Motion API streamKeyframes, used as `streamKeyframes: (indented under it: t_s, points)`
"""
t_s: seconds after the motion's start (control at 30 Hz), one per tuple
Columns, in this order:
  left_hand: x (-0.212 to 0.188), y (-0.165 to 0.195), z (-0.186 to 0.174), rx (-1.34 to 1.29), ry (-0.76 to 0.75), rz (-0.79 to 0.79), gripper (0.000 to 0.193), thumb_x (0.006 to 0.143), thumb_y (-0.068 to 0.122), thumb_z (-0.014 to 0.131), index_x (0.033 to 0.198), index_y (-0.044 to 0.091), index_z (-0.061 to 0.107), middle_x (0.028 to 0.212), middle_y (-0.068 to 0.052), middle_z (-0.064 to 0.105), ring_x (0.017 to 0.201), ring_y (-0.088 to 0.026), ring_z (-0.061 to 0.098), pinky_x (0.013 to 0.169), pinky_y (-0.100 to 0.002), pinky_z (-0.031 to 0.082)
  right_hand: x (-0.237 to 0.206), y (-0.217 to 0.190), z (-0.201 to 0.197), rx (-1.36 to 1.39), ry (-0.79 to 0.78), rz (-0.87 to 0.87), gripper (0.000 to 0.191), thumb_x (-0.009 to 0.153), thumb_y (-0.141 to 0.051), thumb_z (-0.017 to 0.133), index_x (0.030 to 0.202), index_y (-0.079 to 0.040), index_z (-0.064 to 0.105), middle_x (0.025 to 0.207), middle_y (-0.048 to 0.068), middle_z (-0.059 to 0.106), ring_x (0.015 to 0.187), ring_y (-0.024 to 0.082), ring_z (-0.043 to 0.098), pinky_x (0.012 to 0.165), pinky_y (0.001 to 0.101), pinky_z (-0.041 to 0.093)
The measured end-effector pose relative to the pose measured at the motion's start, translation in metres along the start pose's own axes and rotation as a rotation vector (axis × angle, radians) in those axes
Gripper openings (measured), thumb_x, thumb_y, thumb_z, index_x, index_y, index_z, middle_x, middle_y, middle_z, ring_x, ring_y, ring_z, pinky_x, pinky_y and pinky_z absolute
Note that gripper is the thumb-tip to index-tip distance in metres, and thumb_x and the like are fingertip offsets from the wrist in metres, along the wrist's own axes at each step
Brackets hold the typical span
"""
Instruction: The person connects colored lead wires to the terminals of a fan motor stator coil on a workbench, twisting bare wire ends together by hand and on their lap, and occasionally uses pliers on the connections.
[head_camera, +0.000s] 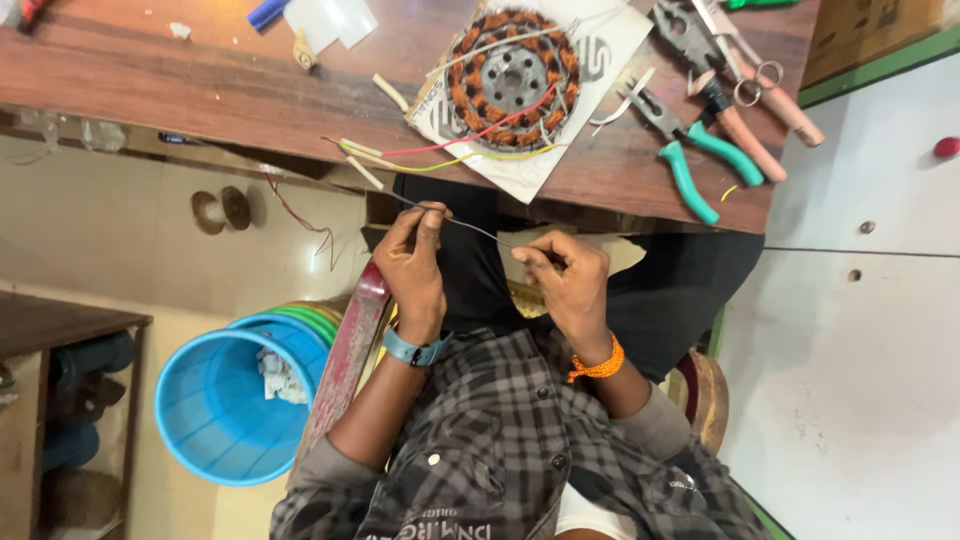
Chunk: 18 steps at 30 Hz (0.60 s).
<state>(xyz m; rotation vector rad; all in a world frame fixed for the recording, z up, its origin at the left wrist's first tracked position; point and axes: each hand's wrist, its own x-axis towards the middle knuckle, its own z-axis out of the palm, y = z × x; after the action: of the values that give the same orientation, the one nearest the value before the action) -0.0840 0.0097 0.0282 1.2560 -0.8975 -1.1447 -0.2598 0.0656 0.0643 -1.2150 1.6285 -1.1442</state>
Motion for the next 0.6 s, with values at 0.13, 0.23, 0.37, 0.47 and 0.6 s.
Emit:
streamKeyframes:
  t_s: [0.13,0.23,0.37,0.47,0.6]
  points:
    - [-0.003,0.04,-0.014,0.366,0.057,0.156,0.016,0.107,0.015,0.064,0.1,0.001,0.07,0.084,-0.006,0.072,0.072,-0.014,0.066,0.067,-0.026,0.05,0.008,-0.024,-0.017,-0.131,0.01,-0.169,0.013,0.092,-0.008,0.076,0.089,0.004,0.072,0.077,0.007,0.072,0.065,0.011,0.069,0.059,0.0248,0.052]
    - [-0.002,0.085,-0.021,0.582,-0.238,0.462,0.006,0.099,0.012,0.071,0.096,0.007,0.072,0.084,-0.007,0.072,0.075,-0.019,0.067,0.067,-0.031,0.05,0.013,-0.038,-0.033,-0.064,-0.113,-0.2,0.011,0.095,-0.005,0.069,0.101,0.003,0.073,0.086,0.007,0.073,0.074,0.012,0.072,0.067,0.0246,0.056]
    - [0.006,0.114,0.01,0.573,-0.622,0.841,0.034,0.086,0.016,0.075,0.115,0.001,0.068,0.103,-0.016,0.071,0.09,-0.031,0.067,0.075,-0.039,0.055,0.017,-0.05,-0.045,-0.149,-0.131,-0.271,0.015,0.095,-0.006,0.069,0.107,0.001,0.074,0.09,0.007,0.075,0.078,0.013,0.073,0.07,0.0248,0.058]
    - [0.011,0.115,0.03,0.706,-0.717,0.887,0.026,0.087,0.015,0.08,0.11,0.006,0.072,0.096,-0.007,0.073,0.082,-0.027,0.065,0.068,-0.038,0.054,0.02,-0.055,-0.045,-0.249,0.049,-0.312,0.013,0.092,-0.009,0.076,0.1,0.002,0.075,0.091,0.009,0.076,0.08,0.014,0.073,0.071,0.0272,0.055]
    - [0.011,0.114,0.041,0.764,-0.642,0.967,0.021,0.084,0.009,0.079,0.105,0.012,0.076,0.088,-0.001,0.074,0.077,-0.023,0.066,0.064,-0.037,0.053,0.013,-0.06,-0.04,-0.045,0.067,-0.26,0.017,0.099,-0.012,0.072,0.095,0.004,0.065,0.086,0.007,0.069,0.077,0.013,0.064,0.071,0.0271,0.052]
